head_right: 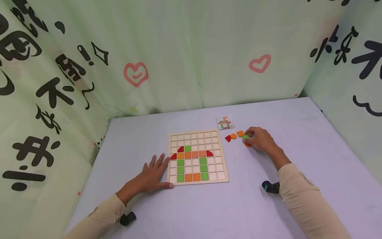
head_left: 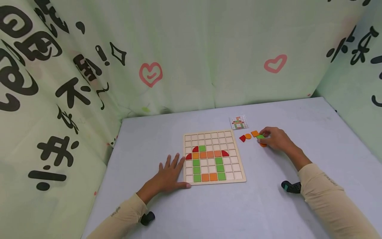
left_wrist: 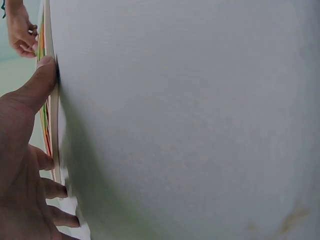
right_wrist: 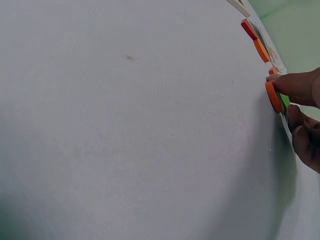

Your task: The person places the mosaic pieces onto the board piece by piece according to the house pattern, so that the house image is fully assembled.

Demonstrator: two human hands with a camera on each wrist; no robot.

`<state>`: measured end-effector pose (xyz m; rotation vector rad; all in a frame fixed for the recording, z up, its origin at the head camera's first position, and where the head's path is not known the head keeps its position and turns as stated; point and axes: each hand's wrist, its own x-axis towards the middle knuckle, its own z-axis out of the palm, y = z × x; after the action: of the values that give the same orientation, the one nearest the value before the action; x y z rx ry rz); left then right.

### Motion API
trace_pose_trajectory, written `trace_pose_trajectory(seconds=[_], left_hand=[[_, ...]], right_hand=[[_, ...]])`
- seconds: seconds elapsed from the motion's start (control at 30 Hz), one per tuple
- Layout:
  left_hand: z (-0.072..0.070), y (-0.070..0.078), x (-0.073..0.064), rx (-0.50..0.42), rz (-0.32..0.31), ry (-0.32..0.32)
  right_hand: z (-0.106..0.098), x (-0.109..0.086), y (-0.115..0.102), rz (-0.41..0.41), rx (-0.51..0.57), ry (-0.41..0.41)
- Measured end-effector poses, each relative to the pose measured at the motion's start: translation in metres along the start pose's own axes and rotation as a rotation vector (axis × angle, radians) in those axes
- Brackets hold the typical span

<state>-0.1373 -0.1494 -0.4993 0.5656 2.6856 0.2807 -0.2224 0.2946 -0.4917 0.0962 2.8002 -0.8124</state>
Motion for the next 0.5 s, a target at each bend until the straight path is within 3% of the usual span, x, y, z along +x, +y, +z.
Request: trace_pose_trajectory(seconds=[0.2, 0.5], left_hand=[[0.0017, -0.0012, 0.0015, 0.007, 0.003, 0.006], [0.0025, -0.0014, 0.0017, 0.001, 0.002, 0.008]], right_hand=[[-0.0003, -0.001, -0.0011, 0.014, 0.016, -0.003], [0.001, -0.0021, -0.0099, -0.07, 0.026, 0.007]])
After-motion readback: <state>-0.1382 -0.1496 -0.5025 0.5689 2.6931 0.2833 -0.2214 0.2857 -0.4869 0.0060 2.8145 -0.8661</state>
